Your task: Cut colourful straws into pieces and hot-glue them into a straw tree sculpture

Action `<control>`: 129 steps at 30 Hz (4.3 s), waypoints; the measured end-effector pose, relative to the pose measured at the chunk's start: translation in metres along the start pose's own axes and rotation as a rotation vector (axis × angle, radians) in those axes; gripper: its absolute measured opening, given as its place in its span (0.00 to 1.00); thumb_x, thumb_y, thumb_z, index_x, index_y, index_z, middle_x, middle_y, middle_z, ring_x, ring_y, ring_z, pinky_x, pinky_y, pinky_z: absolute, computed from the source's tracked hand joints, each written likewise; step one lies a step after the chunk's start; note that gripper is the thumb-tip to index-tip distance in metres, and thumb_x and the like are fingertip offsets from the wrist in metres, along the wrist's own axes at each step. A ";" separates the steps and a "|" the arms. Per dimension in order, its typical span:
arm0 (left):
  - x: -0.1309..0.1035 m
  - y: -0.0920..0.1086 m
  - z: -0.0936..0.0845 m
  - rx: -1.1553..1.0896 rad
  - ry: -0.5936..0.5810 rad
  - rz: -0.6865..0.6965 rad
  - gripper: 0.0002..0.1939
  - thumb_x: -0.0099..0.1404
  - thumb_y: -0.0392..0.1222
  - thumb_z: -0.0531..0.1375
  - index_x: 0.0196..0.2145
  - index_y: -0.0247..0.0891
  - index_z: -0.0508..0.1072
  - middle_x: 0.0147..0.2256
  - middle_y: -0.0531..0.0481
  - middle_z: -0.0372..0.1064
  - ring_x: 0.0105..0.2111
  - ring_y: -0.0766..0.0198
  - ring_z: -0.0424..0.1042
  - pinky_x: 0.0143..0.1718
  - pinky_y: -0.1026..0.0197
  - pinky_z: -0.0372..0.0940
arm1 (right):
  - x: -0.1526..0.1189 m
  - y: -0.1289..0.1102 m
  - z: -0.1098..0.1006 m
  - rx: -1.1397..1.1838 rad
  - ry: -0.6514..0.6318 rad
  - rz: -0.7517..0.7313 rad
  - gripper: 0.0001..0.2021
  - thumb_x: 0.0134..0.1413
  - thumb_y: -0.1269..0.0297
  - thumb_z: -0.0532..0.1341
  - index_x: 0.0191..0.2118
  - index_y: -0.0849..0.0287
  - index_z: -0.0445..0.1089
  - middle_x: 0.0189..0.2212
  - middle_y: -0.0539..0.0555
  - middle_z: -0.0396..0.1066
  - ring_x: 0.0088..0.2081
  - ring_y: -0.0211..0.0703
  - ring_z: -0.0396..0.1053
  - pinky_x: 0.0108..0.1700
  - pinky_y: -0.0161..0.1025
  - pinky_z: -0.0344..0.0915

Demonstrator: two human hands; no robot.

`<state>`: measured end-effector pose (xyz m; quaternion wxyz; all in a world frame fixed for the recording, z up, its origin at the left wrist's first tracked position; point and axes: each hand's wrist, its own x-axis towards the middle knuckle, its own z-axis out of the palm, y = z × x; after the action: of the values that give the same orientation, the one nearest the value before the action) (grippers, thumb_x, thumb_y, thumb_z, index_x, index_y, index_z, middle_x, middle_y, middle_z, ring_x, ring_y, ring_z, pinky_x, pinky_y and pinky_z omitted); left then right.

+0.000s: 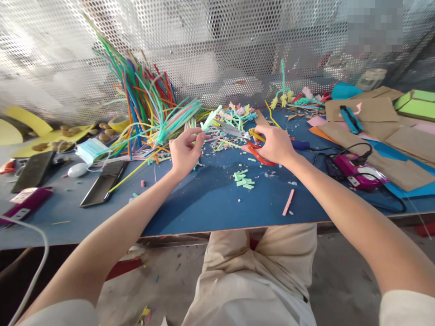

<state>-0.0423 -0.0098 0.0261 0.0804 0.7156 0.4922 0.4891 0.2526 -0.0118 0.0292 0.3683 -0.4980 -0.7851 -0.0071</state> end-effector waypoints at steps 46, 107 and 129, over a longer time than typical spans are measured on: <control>-0.005 -0.006 0.014 -0.364 -0.135 -0.084 0.22 0.74 0.61 0.60 0.52 0.40 0.75 0.47 0.44 0.83 0.21 0.68 0.78 0.24 0.66 0.73 | -0.001 -0.015 -0.012 -0.183 -0.031 0.013 0.21 0.51 0.49 0.64 0.20 0.54 0.55 0.17 0.50 0.59 0.22 0.39 0.51 0.30 0.42 0.45; -0.012 0.007 0.008 0.346 -0.288 0.484 0.16 0.78 0.45 0.55 0.52 0.49 0.83 0.47 0.49 0.83 0.42 0.59 0.83 0.36 0.60 0.70 | -0.006 0.005 0.014 0.295 -0.071 -0.063 0.22 0.57 0.43 0.68 0.35 0.51 0.58 0.23 0.44 0.58 0.26 0.40 0.58 0.31 0.40 0.57; -0.011 0.007 0.010 0.208 -0.347 0.465 0.15 0.75 0.43 0.57 0.50 0.51 0.84 0.47 0.49 0.83 0.46 0.57 0.83 0.41 0.57 0.73 | -0.007 0.000 0.014 0.314 -0.059 -0.049 0.22 0.57 0.42 0.68 0.35 0.50 0.57 0.23 0.44 0.59 0.26 0.41 0.60 0.33 0.43 0.61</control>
<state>-0.0309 -0.0182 0.0181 -0.0246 0.8862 0.3414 0.3121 0.2459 -0.0121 0.0151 0.4181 -0.4149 -0.7989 0.1215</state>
